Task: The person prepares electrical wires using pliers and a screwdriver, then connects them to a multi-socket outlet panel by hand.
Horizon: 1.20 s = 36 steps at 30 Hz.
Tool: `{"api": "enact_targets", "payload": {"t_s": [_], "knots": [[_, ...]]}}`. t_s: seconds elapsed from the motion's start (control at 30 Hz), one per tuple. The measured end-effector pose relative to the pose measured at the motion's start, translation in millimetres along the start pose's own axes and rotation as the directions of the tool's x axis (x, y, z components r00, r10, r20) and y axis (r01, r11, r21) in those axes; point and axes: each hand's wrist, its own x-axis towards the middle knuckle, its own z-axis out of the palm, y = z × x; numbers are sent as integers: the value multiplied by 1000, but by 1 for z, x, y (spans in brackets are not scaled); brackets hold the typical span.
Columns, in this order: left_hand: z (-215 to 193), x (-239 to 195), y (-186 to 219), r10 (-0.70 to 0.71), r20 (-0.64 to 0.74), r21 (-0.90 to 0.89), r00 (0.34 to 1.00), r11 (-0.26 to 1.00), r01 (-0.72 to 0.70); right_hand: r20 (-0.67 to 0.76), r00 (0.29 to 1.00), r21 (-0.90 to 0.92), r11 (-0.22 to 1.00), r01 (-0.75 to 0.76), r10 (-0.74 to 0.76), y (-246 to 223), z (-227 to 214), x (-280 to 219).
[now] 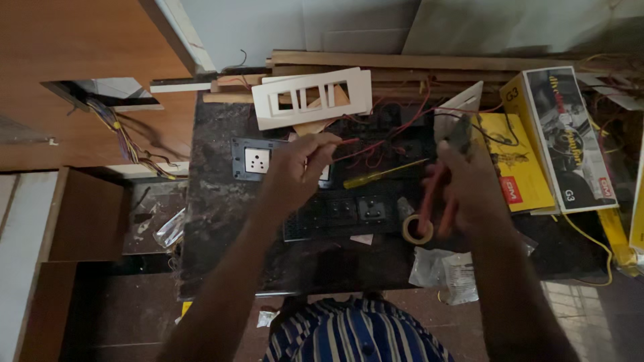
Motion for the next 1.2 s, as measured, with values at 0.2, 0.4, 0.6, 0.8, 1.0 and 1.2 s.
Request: {"api": "enact_targets", "payload": {"t_s": [0.2,0.4,0.6,0.8,1.0,1.2], "knots": [[1,1,20,16,31,152,999,988,-20,-17,993,115,986,119,-118,-5,-4,-13],[-1,3,23,170,38,192,985,966,-174,474,878,488,848,-204,-62,30,24,-63],[4,3,18,-104,122,305,987,950,63,445,852,168,908,-383,277,26,49,-78],[14,8,15,-157,189,246,969,963,108,370,910,-134,980,-148,188,44,39,-59],[25,6,12,-151,79,123,985,982,141,285,877,-91,921,-378,388,63,39,-61],[28,3,18,21,19,68,1000,997,-22,314,830,-76,883,-462,462,57,47,-68]]}}
